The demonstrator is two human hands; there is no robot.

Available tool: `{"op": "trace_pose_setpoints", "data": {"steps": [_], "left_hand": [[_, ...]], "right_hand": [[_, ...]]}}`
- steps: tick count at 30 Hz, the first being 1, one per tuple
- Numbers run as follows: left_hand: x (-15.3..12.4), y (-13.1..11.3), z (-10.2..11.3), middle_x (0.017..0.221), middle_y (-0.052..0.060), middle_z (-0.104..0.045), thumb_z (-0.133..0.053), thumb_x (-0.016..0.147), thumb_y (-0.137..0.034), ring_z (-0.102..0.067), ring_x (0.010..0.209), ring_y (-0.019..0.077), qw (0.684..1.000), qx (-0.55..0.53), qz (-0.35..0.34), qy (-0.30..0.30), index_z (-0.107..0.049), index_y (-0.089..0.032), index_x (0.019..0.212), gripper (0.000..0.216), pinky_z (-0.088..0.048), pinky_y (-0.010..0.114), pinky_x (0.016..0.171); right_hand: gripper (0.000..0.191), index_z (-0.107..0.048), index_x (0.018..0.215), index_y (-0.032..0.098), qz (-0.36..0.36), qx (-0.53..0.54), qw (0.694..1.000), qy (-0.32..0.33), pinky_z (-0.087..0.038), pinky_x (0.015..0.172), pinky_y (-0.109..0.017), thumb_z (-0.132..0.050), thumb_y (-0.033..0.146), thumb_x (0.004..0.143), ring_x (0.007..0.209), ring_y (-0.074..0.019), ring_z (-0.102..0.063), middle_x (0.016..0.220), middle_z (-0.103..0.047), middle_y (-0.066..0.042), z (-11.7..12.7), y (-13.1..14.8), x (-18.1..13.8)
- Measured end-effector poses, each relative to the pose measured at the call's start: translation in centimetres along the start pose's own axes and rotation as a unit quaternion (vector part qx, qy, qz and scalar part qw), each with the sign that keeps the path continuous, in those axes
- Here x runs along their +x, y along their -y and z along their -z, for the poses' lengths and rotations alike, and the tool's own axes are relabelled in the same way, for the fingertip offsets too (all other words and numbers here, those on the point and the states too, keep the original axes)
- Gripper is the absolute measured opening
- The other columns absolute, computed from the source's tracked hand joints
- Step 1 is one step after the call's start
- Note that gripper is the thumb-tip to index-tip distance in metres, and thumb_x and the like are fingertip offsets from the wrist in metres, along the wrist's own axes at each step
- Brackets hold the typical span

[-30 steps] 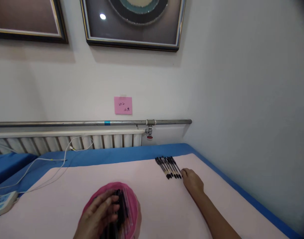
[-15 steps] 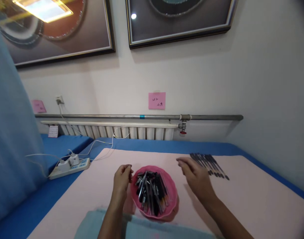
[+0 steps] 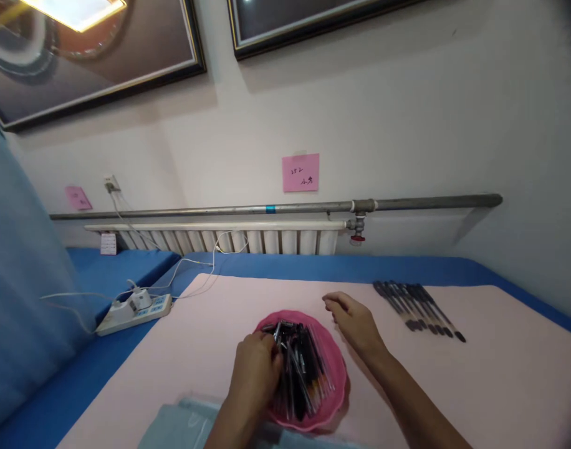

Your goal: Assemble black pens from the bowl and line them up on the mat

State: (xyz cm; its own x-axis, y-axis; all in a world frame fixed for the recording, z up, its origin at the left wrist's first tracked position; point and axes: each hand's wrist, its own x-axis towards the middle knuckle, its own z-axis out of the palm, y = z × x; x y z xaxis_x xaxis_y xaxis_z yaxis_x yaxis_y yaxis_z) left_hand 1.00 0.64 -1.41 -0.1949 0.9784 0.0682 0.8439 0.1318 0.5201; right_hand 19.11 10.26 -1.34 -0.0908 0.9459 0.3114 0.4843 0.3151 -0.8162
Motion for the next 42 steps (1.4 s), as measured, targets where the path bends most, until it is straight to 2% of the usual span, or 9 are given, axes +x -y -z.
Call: {"op": "trace_pose_setpoints", "data": {"steps": [5,11,18,22,25,33,36,39,42], "left_hand": [[-0.9,-2.1,-0.7,0.102,0.014,-0.068,-0.048,0.076,-0.025,-0.058,0.097,0.0313,0.981,0.182,0.025,0.065,-0.069,-0.015,0.094,0.029,-0.038,0.042,0.081],[-0.7,-1.9,-0.5,0.095,0.013,-0.07,-0.047,0.076,-0.024,-0.063,0.086,0.0243,0.983,0.162,0.046,0.074,-0.069,-0.015,0.086,0.026,-0.04,0.033,0.073],[0.3,0.0,0.4,0.062,0.002,-0.063,-0.052,0.074,-0.025,-0.058,0.062,0.0162,0.985,-0.148,0.088,-0.004,-0.058,-0.019,0.064,0.013,-0.038,0.025,0.058],[0.5,0.3,0.6,0.052,-0.004,-0.054,-0.056,0.073,-0.034,-0.05,0.047,0.0117,0.9,-0.415,0.133,0.017,-0.052,-0.02,0.062,0.018,-0.038,0.023,0.047],[0.4,0.1,0.8,0.056,-0.002,-0.058,-0.059,0.071,-0.04,-0.053,0.048,0.0106,0.83,-0.538,0.146,0.038,-0.052,-0.018,0.067,0.023,-0.041,0.022,0.044],[0.6,0.1,1.2,0.07,0.004,-0.066,-0.072,0.064,-0.031,-0.062,0.058,0.0121,0.739,-0.653,0.155,0.058,-0.053,-0.015,0.077,0.028,-0.049,0.022,0.051],[0.5,0.3,1.4,0.073,0.004,-0.065,-0.073,0.064,-0.027,-0.063,0.063,0.0129,0.729,-0.667,0.136,0.065,-0.054,-0.015,0.081,0.029,-0.05,0.022,0.054],[0.3,0.2,1.5,0.072,0.002,-0.063,-0.072,0.065,-0.029,-0.062,0.065,0.0133,0.737,-0.66,0.126,0.08,-0.056,-0.015,0.088,0.03,-0.05,0.024,0.057],[0.1,0.0,1.5,0.072,0.001,-0.059,-0.072,0.067,-0.032,-0.061,0.066,0.0132,0.749,-0.644,0.116,0.105,-0.059,-0.016,0.094,0.034,-0.051,0.025,0.059]], "right_hand": [[0.025,-0.067,0.074,0.02,0.031,-0.107,0.986,0.125,-0.043,0.065,-0.027,-0.043,0.022,0.076,0.072,-0.0185,-0.062,0.076,-0.071,-0.004,0.7,1.2,0.5],[0.02,-0.072,0.064,0.016,0.046,-0.241,0.942,0.228,-0.038,0.056,-0.029,-0.052,0.012,0.066,0.065,-0.0266,-0.066,0.068,-0.072,-0.013,-0.4,3.4,-1.5],[0.025,-0.073,0.064,0.022,0.059,-0.282,0.935,0.205,-0.038,0.052,-0.03,-0.051,0.015,0.071,0.063,-0.0276,-0.067,0.07,-0.074,-0.011,-2.5,3.8,-3.6],[0.022,-0.069,0.056,0.025,0.072,-0.249,0.949,0.178,-0.034,0.049,-0.026,-0.054,0.015,0.068,0.055,-0.0212,-0.063,0.059,-0.07,-0.005,-3.1,3.2,-3.9],[0.021,-0.065,0.05,0.024,0.078,-0.211,0.961,0.162,-0.031,0.047,-0.025,-0.056,0.014,0.065,0.049,-0.0174,-0.059,0.05,-0.065,-0.003,-3.6,2.7,-3.9],[0.019,-0.055,0.042,0.023,0.059,-0.142,0.975,0.16,-0.024,0.045,-0.024,-0.052,0.009,0.056,0.041,-0.0143,-0.05,0.044,-0.056,0.0,-3.7,2.0,-3.3],[0.018,-0.05,0.043,0.022,0.05,-0.101,0.982,0.153,-0.026,0.045,-0.024,-0.052,0.011,0.057,0.042,-0.014,-0.048,0.043,-0.054,0.002,-3.1,2.3,-2.7],[0.018,-0.049,0.052,0.022,0.042,-0.052,0.99,0.125,-0.034,0.049,-0.025,-0.049,0.019,0.07,0.047,-0.0143,-0.051,0.048,-0.055,0.003,-2.0,3.1,-1.8],[0.021,-0.051,0.067,0.022,-0.003,0.123,0.99,0.062,-0.041,0.048,-0.024,-0.044,0.035,0.082,0.052,-0.014,-0.056,0.057,-0.06,0.001,-0.7,4.1,-1.0]]}}
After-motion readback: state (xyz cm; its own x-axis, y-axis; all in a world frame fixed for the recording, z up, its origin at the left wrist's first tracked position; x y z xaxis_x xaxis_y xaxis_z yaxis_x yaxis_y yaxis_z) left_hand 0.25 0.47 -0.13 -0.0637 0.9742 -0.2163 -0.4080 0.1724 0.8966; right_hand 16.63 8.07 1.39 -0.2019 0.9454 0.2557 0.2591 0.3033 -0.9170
